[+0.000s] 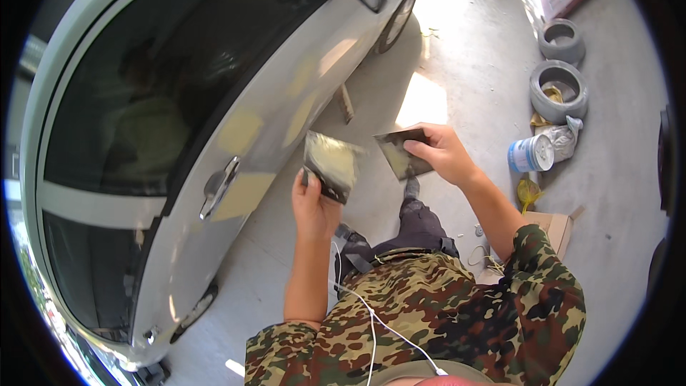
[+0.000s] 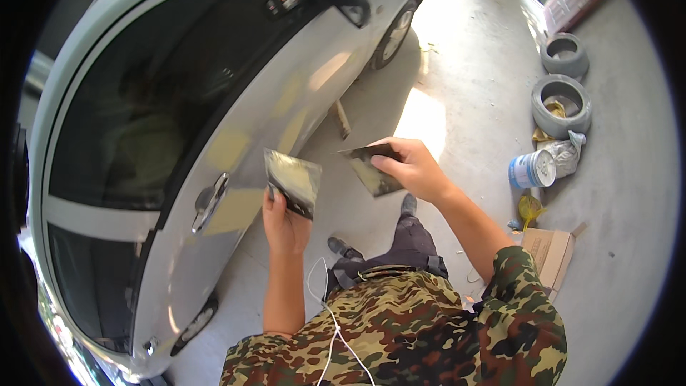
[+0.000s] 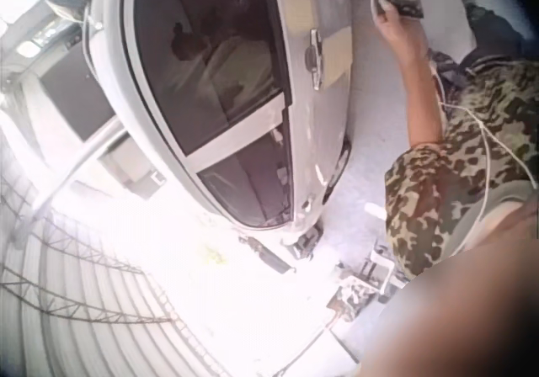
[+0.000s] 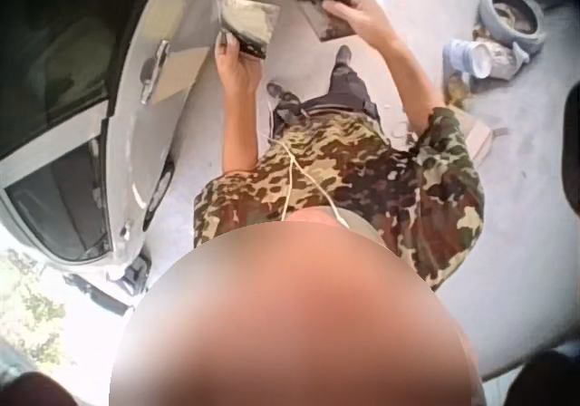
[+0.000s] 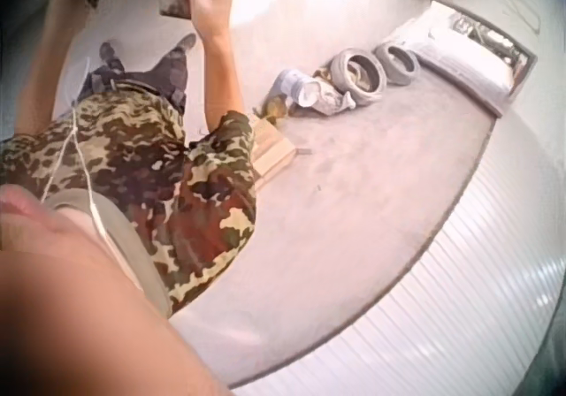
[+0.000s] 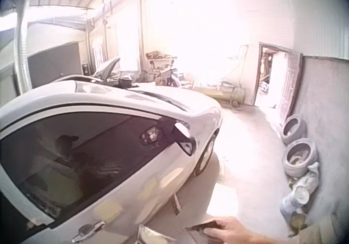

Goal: The person applies body filler to a silver car's side panel and front fender using a small metal spreader. They repeatedly transfer filler from a larger spreader to the small one and smooth it into the surface, working around the door handle and wheel arch.

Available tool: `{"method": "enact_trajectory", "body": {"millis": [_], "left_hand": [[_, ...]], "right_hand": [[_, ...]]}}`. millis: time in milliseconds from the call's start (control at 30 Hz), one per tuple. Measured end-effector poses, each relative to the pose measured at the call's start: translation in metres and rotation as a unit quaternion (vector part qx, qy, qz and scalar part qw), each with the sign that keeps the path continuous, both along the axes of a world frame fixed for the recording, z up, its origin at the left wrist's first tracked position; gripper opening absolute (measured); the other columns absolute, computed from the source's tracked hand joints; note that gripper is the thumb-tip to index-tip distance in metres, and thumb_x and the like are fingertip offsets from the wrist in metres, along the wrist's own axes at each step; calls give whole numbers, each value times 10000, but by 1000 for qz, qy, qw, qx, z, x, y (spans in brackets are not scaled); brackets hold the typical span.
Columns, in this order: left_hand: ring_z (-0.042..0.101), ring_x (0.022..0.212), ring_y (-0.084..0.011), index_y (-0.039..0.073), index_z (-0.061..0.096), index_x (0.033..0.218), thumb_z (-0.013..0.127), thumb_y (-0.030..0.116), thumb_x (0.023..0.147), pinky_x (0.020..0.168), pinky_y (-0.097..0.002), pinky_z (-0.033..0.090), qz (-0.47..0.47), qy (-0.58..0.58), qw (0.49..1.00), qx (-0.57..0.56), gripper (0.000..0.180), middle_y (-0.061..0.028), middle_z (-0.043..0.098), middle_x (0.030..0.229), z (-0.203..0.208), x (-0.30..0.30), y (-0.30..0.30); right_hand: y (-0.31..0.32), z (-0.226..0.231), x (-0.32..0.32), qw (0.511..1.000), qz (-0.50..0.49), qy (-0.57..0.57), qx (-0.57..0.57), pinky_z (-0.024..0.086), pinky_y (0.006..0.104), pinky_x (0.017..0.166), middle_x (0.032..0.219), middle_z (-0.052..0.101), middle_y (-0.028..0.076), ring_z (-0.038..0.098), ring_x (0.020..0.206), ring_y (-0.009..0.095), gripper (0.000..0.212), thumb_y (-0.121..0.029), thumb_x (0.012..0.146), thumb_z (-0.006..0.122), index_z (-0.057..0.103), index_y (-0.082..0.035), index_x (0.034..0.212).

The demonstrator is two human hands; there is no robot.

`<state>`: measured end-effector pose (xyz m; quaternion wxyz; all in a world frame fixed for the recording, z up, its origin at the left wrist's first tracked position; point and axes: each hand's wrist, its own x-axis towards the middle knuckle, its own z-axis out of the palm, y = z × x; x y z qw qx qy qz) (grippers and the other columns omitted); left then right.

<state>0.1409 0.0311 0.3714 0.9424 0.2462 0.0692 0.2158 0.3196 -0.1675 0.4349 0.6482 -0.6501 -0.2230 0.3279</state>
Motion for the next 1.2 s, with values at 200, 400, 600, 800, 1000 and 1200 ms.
{"method": "enact_trajectory", "body": {"millis": [200, 400, 600, 800, 1000, 1200], "left_hand": [[676, 1223, -276, -13, 548, 1379, 654, 113, 1021, 1076, -464, 541, -257, 34, 953, -156, 393, -151, 679, 1313, -18, 84, -129], [695, 1178, -240, -15, 532, 1381, 649, 124, 1030, 1049, -424, 558, -353, 73, 914, -184, 395, -128, 682, 1294, -27, 199, -248], [687, 1208, -258, -32, 520, 1411, 575, 78, 1053, 1073, -426, 550, -316, 58, 935, -151, 379, -149, 666, 1348, -24, 309, -287], [581, 1357, -278, -11, 477, 1491, 488, 103, 1047, 1172, -434, 437, -255, -18, 956, -144, 459, -156, 580, 1489, -23, 415, -259], [546, 1394, -287, 1, 502, 1489, 469, 147, 1039, 1198, -442, 392, -270, -44, 943, -192, 475, -145, 581, 1495, -26, 551, -227], [534, 1404, -284, -6, 422, 1533, 424, 235, 1121, 1208, -466, 385, -313, -60, 940, -121, 478, -159, 543, 1521, -13, 690, -201]], "right_hand": [[-112, -36, 87, 867, 49, 381, 317, 577, 280, 876, 1063, 719, 61, 700, 948, 132, 406, -155, 1045, 605, 578, 57, 1389], [-231, -44, 178, 947, 52, 293, 122, 563, 264, 836, 1072, 730, 64, 690, 897, 99, 339, -168, 1010, 663, 662, 43, 1275], [-346, -73, 252, 974, -83, 213, -14, 550, 266, 829, 1020, 738, 48, 680, 907, 107, 240, -153, 991, 696, 687, 17, 1160], [-341, -118, 325, 921, -284, 233, 130, 581, 316, 881, 1098, 748, 71, 715, 965, 145, 201, -114, 1025, 650, 672, 16, 1176], [-328, -127, 417, 896, -365, 219, 128, 586, 332, 882, 1108, 747, 88, 718, 968, 163, 215, -104, 1022, 645, 668, 13, 1201], [-313, -111, 525, 868, -456, 173, 91, 563, 310, 907, 1109, 751, 83, 710, 979, 149, 193, -90, 1013, 662, 686, 12, 1174]]}}
